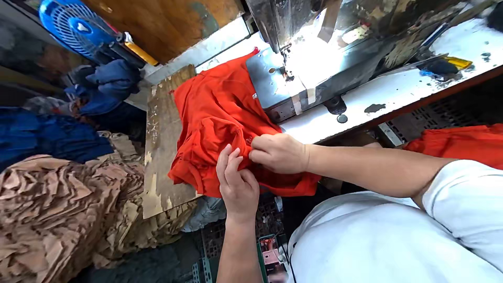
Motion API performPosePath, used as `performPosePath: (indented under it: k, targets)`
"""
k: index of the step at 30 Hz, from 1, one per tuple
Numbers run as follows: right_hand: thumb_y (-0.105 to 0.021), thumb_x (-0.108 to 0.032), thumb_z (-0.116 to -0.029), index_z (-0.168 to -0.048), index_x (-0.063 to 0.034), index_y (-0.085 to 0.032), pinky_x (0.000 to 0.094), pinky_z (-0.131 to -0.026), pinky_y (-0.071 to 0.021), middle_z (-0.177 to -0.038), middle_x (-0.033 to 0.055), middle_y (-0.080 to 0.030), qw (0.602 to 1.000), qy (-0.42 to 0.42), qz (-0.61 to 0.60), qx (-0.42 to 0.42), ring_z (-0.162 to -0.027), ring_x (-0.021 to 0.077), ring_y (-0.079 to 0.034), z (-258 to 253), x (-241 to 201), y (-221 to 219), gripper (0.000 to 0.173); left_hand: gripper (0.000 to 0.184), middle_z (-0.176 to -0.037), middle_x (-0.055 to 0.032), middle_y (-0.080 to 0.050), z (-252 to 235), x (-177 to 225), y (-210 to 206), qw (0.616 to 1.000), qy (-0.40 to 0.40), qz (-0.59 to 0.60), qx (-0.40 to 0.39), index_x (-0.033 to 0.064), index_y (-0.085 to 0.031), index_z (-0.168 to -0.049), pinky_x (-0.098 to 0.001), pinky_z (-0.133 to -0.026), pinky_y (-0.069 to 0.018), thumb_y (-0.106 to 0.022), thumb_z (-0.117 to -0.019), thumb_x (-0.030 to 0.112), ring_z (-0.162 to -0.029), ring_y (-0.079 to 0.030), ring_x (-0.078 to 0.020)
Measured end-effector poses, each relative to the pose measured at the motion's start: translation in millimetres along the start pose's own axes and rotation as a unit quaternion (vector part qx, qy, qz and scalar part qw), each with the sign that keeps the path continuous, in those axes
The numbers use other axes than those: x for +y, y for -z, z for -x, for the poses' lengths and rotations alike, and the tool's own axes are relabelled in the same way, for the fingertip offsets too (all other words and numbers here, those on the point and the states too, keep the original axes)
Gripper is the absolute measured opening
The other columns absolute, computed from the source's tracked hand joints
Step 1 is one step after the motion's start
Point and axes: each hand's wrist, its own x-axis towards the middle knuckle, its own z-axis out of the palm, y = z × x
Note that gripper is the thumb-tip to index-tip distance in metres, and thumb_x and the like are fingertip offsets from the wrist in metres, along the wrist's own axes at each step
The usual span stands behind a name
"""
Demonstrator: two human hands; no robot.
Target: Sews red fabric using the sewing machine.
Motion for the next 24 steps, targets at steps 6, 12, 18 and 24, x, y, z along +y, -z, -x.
performPosePath:
  k: [6, 12, 18, 24]
  targets:
    - [-0.063, 0.000, -0.0922, -0.095, -0.0036, -0.075, 0.0348, -0.065, -0.0564, -0.091, 0.0114, -0.068, 1.000, -0.004, -0.019, 0.015, -0.084, 0.0242, -0.068, -4.1, 20.5, 29.3, 0.012, 0.027, -0.115, -0.0184, -0.073, 19.5, -8.3, 8.9, 0.994, 0.021, -0.080, -0.066, -0.0021, -0.071, -0.114, -0.0407, -0.103, -0.0535, -0.054, -0.0941, 0.000, -0.114, -0.070, -0.0298]
    - [-0.067, -0.012, -0.0928, -0.097, -0.0076, -0.076, 0.0375, -0.075, -0.0586, -0.090, 0.0048, -0.074, 0.990, -0.114, -0.088, 0.001, -0.089, 0.0191, -0.071, -2.5, 20.8, 45.8, 0.010, 0.020, -0.119, -0.0101, -0.072, 1.1, -9.5, 26.7, 0.983, 0.118, 0.132, 0.051, -0.0029, -0.071, -0.111, -0.0366, -0.109, -0.0498, -0.055, -0.1024, 0.006, -0.122, -0.064, -0.0178]
    - [-0.063, -0.004, -0.0977, -0.132, 0.0001, -0.065, 0.0376, -0.080, -0.0607, -0.100, 0.0106, -0.075, 0.957, -0.125, -0.256, 0.045, -0.087, 0.0187, -0.072, -12.4, -7.8, 60.5, 0.035, 0.020, -0.112, -0.0012, -0.068, -125.3, -1.9, -10.6, 0.968, -0.010, 0.207, 0.142, 0.0000, -0.063, -0.118, -0.0276, -0.094, -0.0520, -0.048, -0.1063, 0.004, -0.106, -0.063, -0.0082]
    - [-0.055, -0.007, -0.1026, -0.110, -0.0034, -0.074, 0.0319, -0.084, -0.0571, -0.096, 0.0071, -0.074, 0.910, -0.357, -0.209, -0.011, -0.088, 0.0119, -0.069, 38.2, 15.5, 90.2, 0.021, 0.022, -0.104, -0.0194, -0.072, -176.7, 4.2, -101.9, 0.982, -0.107, -0.006, -0.156, 0.0032, -0.074, -0.106, -0.0540, -0.083, -0.0556, -0.060, -0.1017, 0.019, -0.098, -0.071, -0.0356]
